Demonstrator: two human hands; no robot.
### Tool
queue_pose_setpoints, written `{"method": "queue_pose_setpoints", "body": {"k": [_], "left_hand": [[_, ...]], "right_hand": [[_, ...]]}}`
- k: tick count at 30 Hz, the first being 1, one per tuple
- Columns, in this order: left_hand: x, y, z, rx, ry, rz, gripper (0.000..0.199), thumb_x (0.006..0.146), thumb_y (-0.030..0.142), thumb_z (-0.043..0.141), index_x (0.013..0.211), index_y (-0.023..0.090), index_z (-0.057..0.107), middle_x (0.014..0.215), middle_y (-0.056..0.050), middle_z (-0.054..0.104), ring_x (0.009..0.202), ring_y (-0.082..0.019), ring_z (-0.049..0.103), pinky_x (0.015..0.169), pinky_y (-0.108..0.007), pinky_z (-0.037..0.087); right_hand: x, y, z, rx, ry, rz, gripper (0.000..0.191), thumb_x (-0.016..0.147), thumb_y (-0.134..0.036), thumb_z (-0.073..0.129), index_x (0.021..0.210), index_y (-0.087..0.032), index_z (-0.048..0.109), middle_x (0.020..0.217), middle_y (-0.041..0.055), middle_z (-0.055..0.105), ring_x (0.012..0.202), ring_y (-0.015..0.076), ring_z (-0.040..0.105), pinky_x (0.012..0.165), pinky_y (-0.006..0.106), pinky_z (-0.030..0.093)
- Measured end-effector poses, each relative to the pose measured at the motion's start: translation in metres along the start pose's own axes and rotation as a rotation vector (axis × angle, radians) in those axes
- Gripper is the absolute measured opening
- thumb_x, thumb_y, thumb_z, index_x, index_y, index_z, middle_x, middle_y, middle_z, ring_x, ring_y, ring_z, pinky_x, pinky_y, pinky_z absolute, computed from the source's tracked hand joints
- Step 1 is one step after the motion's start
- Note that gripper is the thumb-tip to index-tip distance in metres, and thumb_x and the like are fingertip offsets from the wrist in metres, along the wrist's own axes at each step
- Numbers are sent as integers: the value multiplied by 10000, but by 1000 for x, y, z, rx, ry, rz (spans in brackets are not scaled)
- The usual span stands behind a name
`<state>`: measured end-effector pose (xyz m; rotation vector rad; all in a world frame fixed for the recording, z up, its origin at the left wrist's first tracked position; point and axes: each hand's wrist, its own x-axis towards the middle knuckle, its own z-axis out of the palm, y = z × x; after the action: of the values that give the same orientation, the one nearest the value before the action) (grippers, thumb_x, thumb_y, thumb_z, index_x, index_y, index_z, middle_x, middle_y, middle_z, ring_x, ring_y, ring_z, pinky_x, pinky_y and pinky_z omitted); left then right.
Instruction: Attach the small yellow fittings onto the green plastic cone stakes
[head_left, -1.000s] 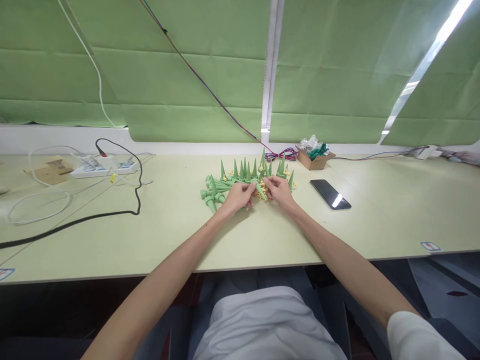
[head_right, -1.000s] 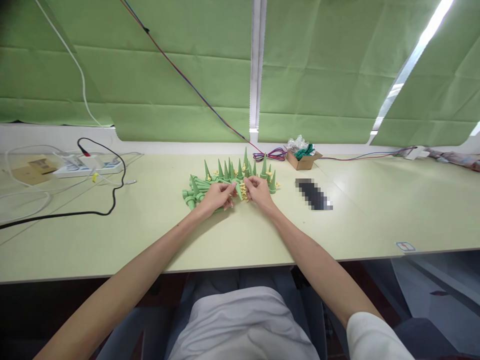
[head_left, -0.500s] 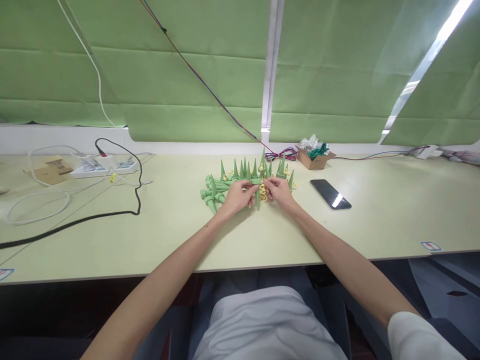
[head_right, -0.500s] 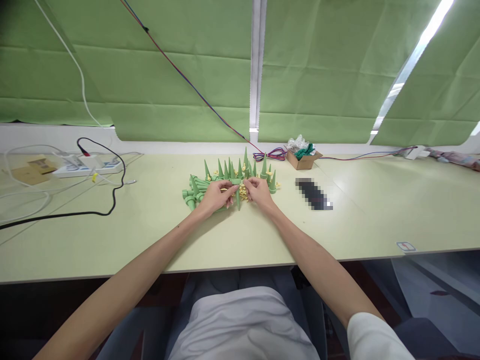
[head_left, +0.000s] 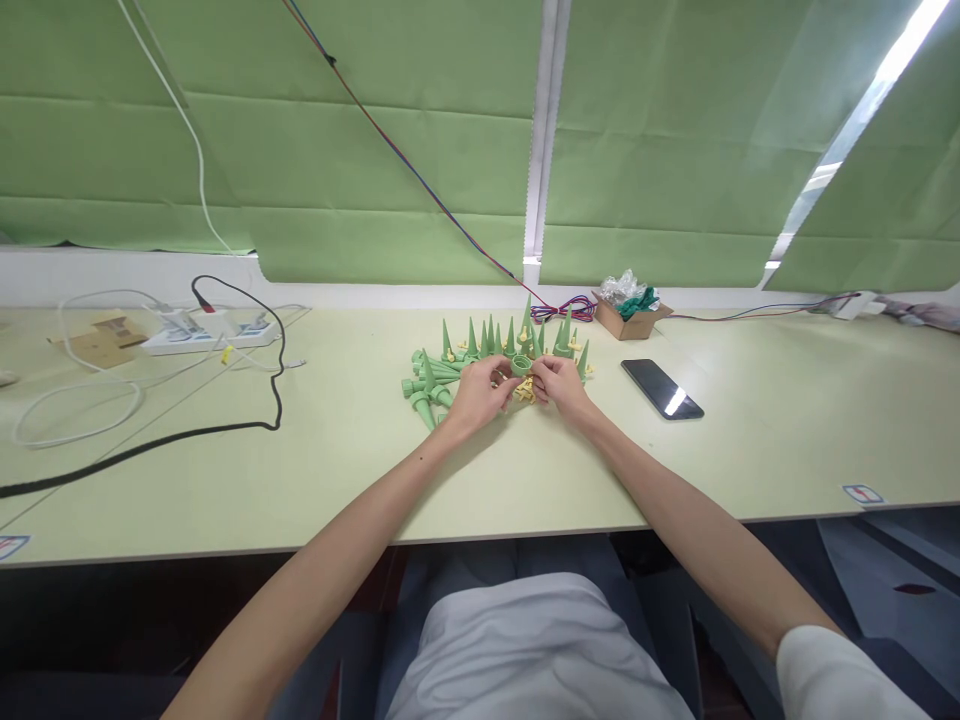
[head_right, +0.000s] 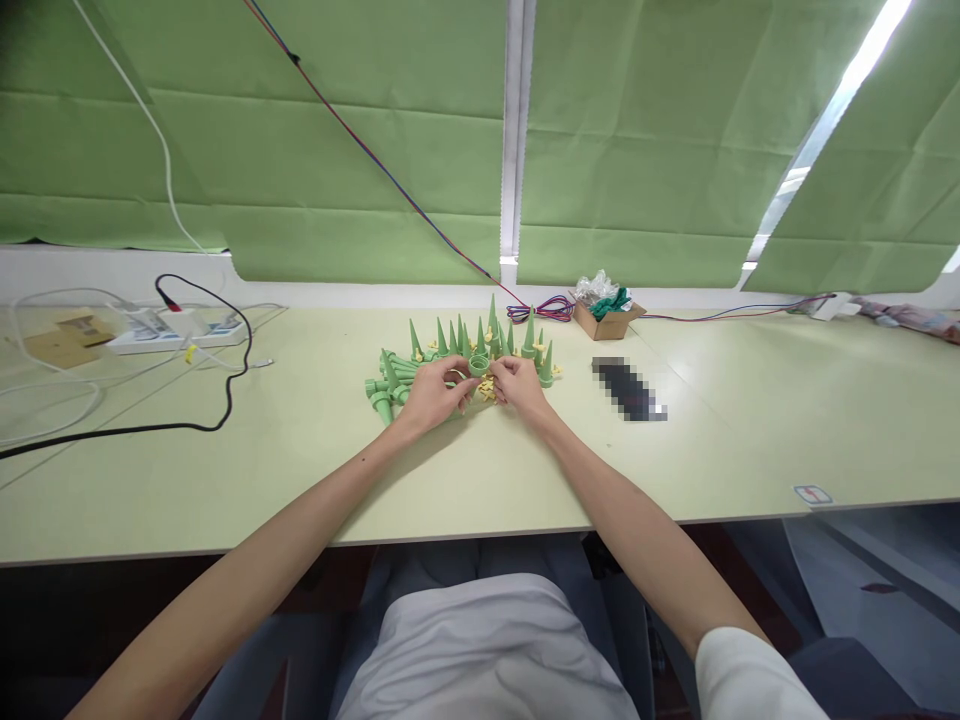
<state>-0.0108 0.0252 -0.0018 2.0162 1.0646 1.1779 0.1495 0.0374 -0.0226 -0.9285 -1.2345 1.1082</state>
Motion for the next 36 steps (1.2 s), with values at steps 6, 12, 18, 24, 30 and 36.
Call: {"method": "queue_pose_setpoints", "body": {"k": [6,12,18,24,30,36], "left_hand": [[2,-8,1,21,27,102,134,789,248,634,886,158,624,874,-55,643,663,-146,636,422,-215,522],[3,-11,3,39,30,110,136,781,211,623,906,161,640,922,-63,641,726,-151,641,432,-203,526],[3,-4,2,35,83,87,144,771,198,633,911,163,636,947,-57,658,788,-150,660,533,-204,550],[3,0,0,-69,105,-73,168,747,228,677,855,165,564,904,-55,637,659,-144,646,435,-225,523],[7,-3,2,-311,-40,-247,260,906,327,544,730,141,591,691,-41,627,571,-157,636,453,-273,540],[7,5,2,-464,-112,-432,381,936,402,533,714,107,627,695,-68,656,571,-158,637,474,-280,545]], "right_hand": [[0,0,0,26,-4,18,342,718,-366,705,549,-204,456,412,-96,306,332,61,329,314,217,252],[-2,-3,2,40,4,30,358,710,-382,731,549,-198,470,414,-94,318,331,59,328,312,216,249],[-2,-6,4,69,12,5,378,714,-440,757,596,-192,497,441,-85,368,340,64,352,329,226,265],[0,-3,2,112,18,-25,433,684,-540,776,643,-193,519,454,-87,386,336,64,345,336,232,264],[0,-1,1,107,5,-58,460,672,-588,772,667,-192,537,468,-87,388,343,64,352,342,233,271],[-3,-4,2,51,-15,-79,458,686,-597,760,668,-197,538,479,-77,412,349,71,372,344,236,273]]}}
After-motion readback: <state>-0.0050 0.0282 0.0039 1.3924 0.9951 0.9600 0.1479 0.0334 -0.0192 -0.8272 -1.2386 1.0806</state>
